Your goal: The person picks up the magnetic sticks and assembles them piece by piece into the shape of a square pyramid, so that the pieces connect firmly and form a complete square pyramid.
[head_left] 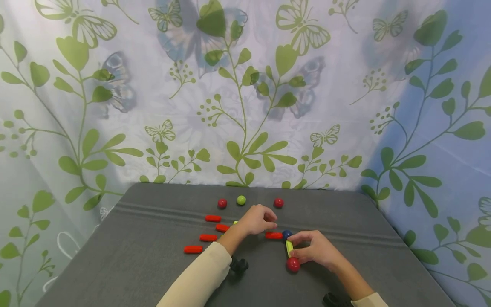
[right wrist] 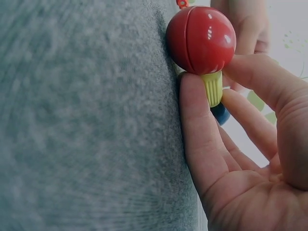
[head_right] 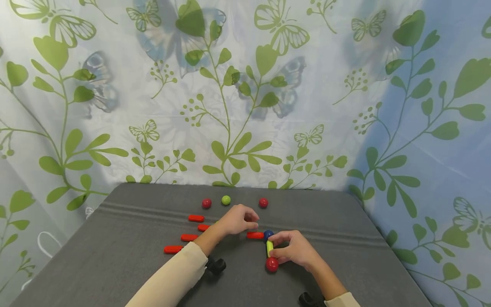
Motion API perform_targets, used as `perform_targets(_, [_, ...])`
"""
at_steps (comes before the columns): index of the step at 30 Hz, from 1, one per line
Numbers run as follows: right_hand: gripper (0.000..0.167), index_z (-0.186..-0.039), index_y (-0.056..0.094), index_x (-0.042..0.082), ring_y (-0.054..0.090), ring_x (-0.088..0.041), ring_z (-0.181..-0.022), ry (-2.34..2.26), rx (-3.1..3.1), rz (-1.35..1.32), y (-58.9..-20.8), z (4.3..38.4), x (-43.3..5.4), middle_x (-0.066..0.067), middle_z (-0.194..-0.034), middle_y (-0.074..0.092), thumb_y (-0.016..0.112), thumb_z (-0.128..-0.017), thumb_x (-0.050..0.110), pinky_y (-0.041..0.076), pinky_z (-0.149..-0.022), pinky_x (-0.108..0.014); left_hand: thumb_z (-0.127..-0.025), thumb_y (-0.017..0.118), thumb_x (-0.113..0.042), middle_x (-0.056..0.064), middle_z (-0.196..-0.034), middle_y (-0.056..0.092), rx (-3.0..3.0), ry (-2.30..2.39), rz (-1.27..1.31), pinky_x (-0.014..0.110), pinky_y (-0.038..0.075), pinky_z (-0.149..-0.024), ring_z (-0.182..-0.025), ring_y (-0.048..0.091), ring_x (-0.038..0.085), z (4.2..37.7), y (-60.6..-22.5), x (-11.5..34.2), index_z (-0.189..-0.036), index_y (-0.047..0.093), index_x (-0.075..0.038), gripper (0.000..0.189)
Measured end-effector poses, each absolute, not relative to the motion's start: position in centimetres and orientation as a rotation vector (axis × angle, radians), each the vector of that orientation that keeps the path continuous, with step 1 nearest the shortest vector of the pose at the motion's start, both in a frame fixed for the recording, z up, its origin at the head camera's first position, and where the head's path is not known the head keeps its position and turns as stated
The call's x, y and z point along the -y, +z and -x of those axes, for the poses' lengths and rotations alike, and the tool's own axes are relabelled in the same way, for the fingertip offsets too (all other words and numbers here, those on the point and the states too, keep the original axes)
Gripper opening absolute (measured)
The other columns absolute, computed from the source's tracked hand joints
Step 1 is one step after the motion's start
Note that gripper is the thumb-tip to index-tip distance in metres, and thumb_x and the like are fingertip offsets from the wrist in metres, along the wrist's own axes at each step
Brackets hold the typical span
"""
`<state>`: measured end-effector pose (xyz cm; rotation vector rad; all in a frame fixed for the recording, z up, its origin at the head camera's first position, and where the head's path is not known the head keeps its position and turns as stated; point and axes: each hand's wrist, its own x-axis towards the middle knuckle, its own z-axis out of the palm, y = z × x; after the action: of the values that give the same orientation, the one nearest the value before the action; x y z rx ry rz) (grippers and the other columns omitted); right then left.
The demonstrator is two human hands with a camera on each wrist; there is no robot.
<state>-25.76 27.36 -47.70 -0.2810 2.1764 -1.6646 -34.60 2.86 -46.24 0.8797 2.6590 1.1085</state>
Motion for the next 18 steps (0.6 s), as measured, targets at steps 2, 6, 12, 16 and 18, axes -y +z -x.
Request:
perform_targets(2, [0.048, -0.128, 0.065, -0.007, 0.076, -0.025, -0.083, -1.659, -2.182, 0.266, -47.8, 25.8, -27.4, -0.02, -0.114, 0.063, 0.081, -0.086, 0.009, 0.063, -0.076, -0.042, -0.092, 0.078, -0.023, -0.004, -0.098, 0.076, -2.676, 1.136, -0.861, 0.024, 0.055, -0.08, -0.085, 0.065, 0.005, 35.2, -46.2, -2.9, -0.11, 0.078, -0.01, 0.023])
perform_targets(6, [0.048, -0.128, 0.066, -0.006, 0.076, -0.025, -0.084, -1.655, -2.187, 0.245, -48.0, 25.8, -27.4, -0.019, -0.114, 0.062, 0.081, -0.085, 0.009, 0.063, -0.077, -0.042, -0.093, 0.076, -0.021, 0.0, -0.1, 0.075, -2.689, 1.212, -0.793, 0.027, 0.056, -0.08, -0.086, 0.065, 0.009, 36.2, -46.3, -3.5, -0.112, 0.075, -0.008, 0.023])
perform_targets(12, [0.048, -0.129, 0.065, -0.006, 0.076, -0.025, -0.086, -1.662, -2.166, 0.254, -48.0, 25.9, -27.5, -0.019, -0.114, 0.063, 0.081, -0.086, 0.009, 0.063, -0.078, -0.042, -0.094, 0.075, -0.022, 0.008, -0.111, 0.07, -2.72, 1.274, -0.639, 0.033, 0.055, -0.082, -0.093, 0.063, 0.017, 37.6, -46.3, -5.1, -0.125, 0.068, -0.006, 0.035])
perform_targets(16, [0.048, -0.13, 0.065, -0.005, 0.076, -0.025, -0.087, -1.654, -2.16, 0.248, -47.9, 25.9, -27.5, -0.018, -0.115, 0.064, 0.08, -0.087, 0.01, 0.063, -0.078, -0.042, -0.094, 0.074, -0.022, 0.014, -0.121, 0.065, -2.752, 1.255, -0.585, 0.04, 0.054, -0.092, -0.106, 0.062, 0.024, 38.4, -46.3, -5.9, -0.132, 0.063, -0.007, 0.043])
perform_targets(18, [0.049, -0.131, 0.065, -0.005, 0.077, -0.025, -0.087, -1.653, -2.163, 0.242, -47.8, 25.9, -27.5, -0.018, -0.115, 0.064, 0.08, -0.087, 0.01, 0.063, -0.078, -0.041, -0.094, 0.074, -0.021, 0.016, -0.125, 0.062, -2.749, 1.249, -0.568, 0.043, 0.053, -0.096, -0.112, 0.061, 0.028, 38.7, -46.3, -6.2, -0.135, 0.061, -0.007, 0.046])
